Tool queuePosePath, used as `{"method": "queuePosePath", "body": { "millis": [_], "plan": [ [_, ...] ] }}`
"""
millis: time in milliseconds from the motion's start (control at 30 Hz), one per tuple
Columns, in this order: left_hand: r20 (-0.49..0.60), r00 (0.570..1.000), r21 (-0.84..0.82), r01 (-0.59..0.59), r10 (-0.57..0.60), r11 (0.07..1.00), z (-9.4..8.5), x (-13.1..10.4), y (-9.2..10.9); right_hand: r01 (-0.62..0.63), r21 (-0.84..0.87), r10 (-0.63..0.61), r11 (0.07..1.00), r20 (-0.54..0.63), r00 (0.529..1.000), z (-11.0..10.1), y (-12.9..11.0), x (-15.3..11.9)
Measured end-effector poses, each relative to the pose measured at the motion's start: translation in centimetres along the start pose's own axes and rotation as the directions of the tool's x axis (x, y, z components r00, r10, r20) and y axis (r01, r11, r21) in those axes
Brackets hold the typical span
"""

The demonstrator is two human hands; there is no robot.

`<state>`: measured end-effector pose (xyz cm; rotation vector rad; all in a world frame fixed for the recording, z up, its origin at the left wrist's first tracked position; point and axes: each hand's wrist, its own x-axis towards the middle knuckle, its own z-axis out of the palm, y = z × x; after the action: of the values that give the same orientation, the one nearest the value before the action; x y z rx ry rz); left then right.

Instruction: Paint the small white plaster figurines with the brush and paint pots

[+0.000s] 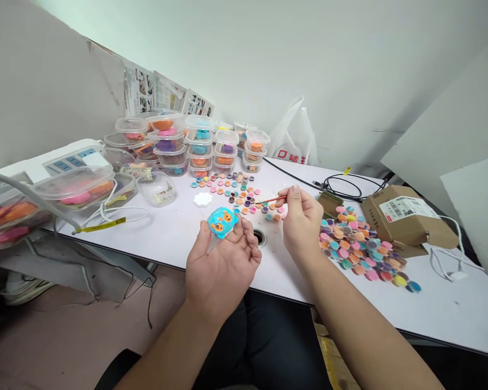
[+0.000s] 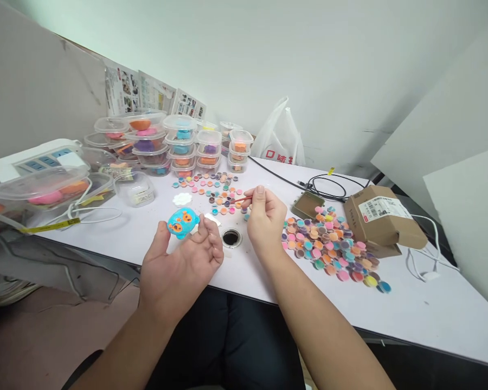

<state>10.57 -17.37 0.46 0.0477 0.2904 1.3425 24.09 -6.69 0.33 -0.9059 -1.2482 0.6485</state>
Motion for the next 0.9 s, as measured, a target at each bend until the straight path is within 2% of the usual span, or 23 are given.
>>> {"method": "queuePosePath", "body": {
  "millis": [133,233,367,567,667,733,800,833,900],
  "plan": [
    [-0.004,0.999,0.001,0.038,-0.038,0.999,0.5,-1.2,0.1,0.054,-0.072,-0.057,0.996,-0.037,0.998,-0.2,-0.7,-0.1],
    [-0.007,1.000,0.036,0.028,-0.028,0.999,1.0,-2.2,0.4,0.048,-0.077,-0.053,0.996,-0.056,0.997,-0.3,-0.9,-0.2],
    [0.022,0.999,0.091,-0.037,0.035,0.995,1.4,-3.4,0.7,0.023,-0.088,-0.028,0.996,-0.053,0.998,-0.2,-0.5,-0.3],
    [0.109,0.991,0.058,-0.079,0.072,0.995,1.3,-4.2,0.9,-0.007,-0.099,0.004,0.995,-0.031,1.000,-0.3,0.0,-0.4],
    [0.096,0.981,0.164,-0.184,0.170,0.969,0.9,-4.0,0.8,-0.017,-0.095,0.012,0.995,-0.057,0.998,-0.4,-0.1,-0.2],
    [0.091,0.939,0.330,-0.342,0.331,0.880,0.4,-3.8,0.8,-0.040,-0.092,0.033,0.995,-0.075,0.997,-0.4,-0.2,-0.1],
    [0.140,0.861,0.494,-0.489,0.489,0.719,-0.1,-3.5,0.9,-0.060,-0.096,0.052,0.994,-0.081,0.995,-0.3,-0.2,0.0],
    [0.175,0.822,0.553,-0.537,0.542,0.637,-0.3,-3.4,1.1,-0.064,-0.098,0.057,0.993,-0.079,0.995,-0.3,-0.1,0.1],
    [0.226,0.772,0.641,-0.577,0.593,0.507,-0.7,-3.2,1.9,-0.067,-0.099,0.060,0.993,-0.071,0.996,-0.3,0.1,0.2]
  ]
}}
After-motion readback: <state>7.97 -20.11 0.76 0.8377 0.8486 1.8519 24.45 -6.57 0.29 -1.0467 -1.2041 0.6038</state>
